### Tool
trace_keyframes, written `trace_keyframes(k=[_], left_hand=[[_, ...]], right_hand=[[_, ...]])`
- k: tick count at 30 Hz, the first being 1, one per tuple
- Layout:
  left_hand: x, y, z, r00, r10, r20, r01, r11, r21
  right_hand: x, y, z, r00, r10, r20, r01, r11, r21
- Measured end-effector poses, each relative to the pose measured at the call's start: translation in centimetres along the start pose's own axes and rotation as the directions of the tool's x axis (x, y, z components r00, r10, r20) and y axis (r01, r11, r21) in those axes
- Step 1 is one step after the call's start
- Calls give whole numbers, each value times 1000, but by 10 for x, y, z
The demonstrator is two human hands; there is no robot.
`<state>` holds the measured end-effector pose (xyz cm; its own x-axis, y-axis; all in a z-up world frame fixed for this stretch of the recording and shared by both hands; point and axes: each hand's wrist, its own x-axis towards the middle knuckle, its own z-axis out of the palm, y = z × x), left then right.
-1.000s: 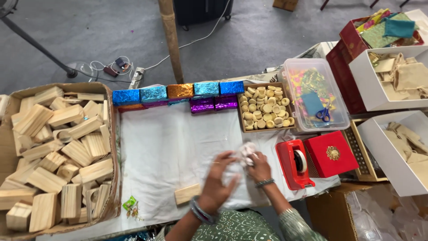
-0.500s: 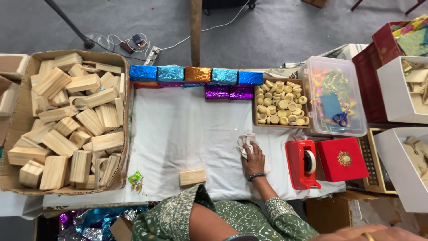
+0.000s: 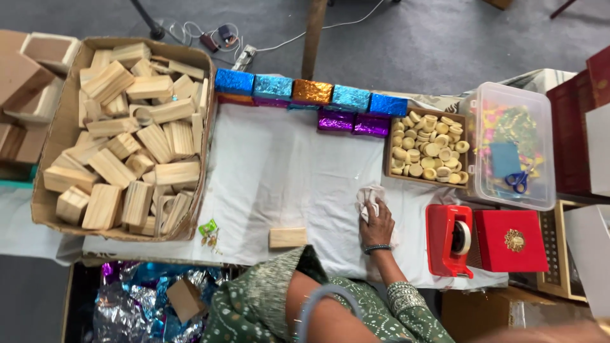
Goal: Wrapping wooden blocks in decorative paper and cleaning other wooden items with a cloth.
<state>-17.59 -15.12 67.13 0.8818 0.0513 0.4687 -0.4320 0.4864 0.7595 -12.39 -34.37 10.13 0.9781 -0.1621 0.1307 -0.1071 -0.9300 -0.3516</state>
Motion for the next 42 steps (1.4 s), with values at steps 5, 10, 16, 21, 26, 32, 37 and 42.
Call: trace_keyframes(k=[5, 10, 16, 21, 26, 32, 37, 42], left_hand=[[8, -32, -107, 976, 107, -190, -92, 992, 88], [-40, -68, -266, 849, 26, -528, 95, 975, 202], [-241, -106, -445, 366, 156, -918, 378, 876, 299], [-410, -168, -545, -80, 155, -985, 458, 883, 101], [-504, -241, -576, -81, 105, -991, 344, 936, 71], [-490, -256, -569, -283, 25, -959, 565, 813, -145], [-492, -277, -591, -246, -83, -966, 619, 754, -222], [-490, -276, -598, -221, -176, -959, 627, 728, -278]], right_hand=[[-1, 5, -6, 999, -42, -33, 43, 999, 11], [10, 24, 4, 986, -125, -107, 128, 991, 23], [51, 50, 10, 986, 57, 156, -68, 996, 64], [85, 49, 27, 989, -101, 109, 94, 994, 63], [90, 32, 19, 976, 111, 189, -94, 991, -98], [63, 12, 14, 984, 131, 118, -128, 991, -34], [26, 5, 12, 995, 48, 86, -41, 996, -83], [24, 19, 33, 998, 42, 39, -40, 998, -54]])
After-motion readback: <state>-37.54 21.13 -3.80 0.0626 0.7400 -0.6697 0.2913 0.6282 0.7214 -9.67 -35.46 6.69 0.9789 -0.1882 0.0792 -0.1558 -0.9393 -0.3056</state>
